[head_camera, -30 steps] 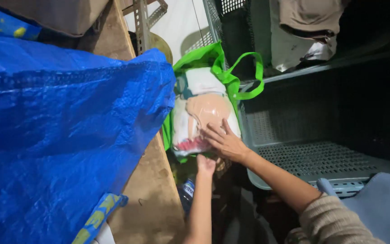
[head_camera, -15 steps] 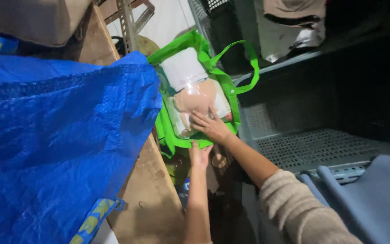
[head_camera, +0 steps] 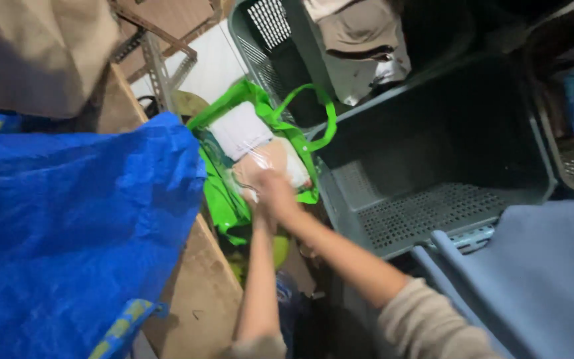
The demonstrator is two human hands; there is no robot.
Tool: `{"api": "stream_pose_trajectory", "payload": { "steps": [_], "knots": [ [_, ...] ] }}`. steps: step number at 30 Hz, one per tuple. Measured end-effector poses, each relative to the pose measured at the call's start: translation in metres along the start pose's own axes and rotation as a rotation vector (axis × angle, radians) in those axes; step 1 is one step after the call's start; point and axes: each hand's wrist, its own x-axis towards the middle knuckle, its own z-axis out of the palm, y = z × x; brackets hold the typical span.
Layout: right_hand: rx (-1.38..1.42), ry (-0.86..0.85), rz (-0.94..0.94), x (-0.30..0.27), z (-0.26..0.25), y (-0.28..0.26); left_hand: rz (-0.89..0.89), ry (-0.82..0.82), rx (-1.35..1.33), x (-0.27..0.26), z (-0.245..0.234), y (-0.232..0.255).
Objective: The person packages laundered clothes by placing items into plastic bags, spraying them with a liquid from a bottle, sealing the bags with adhesive tape, and weighing the packages on a scale.
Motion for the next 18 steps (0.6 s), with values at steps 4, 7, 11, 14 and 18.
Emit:
{"api": "stream_pose_trajectory", "payload": {
  "steps": [4,7,11,14,18],
  "knots": [
    [0.025,0.188,0.206,0.018,-0.002,-0.05,0.059,-0.011,0.158,0.007,0.0,0.004],
    [-0.22,0.513,0.27,0.004,-0.036,-0.025,0.003,-0.011,0.277,0.007,-0.017,0.009],
    [-0.439,0.007,0.692,-0.019,-0.061,0.07,-0.107,-0.006,0.42,0.008,-0.017,0.015],
    [-0.318,-0.264,0.669,-0.015,-0.06,0.102,-0.09,-0.024,0.446,0.004,-0.016,0.02],
    [-0.362,-0.081,0.425,-0.025,-0.033,0.094,-0.012,-0.011,0.484,0.008,-0.011,0.02]
  ]
}}
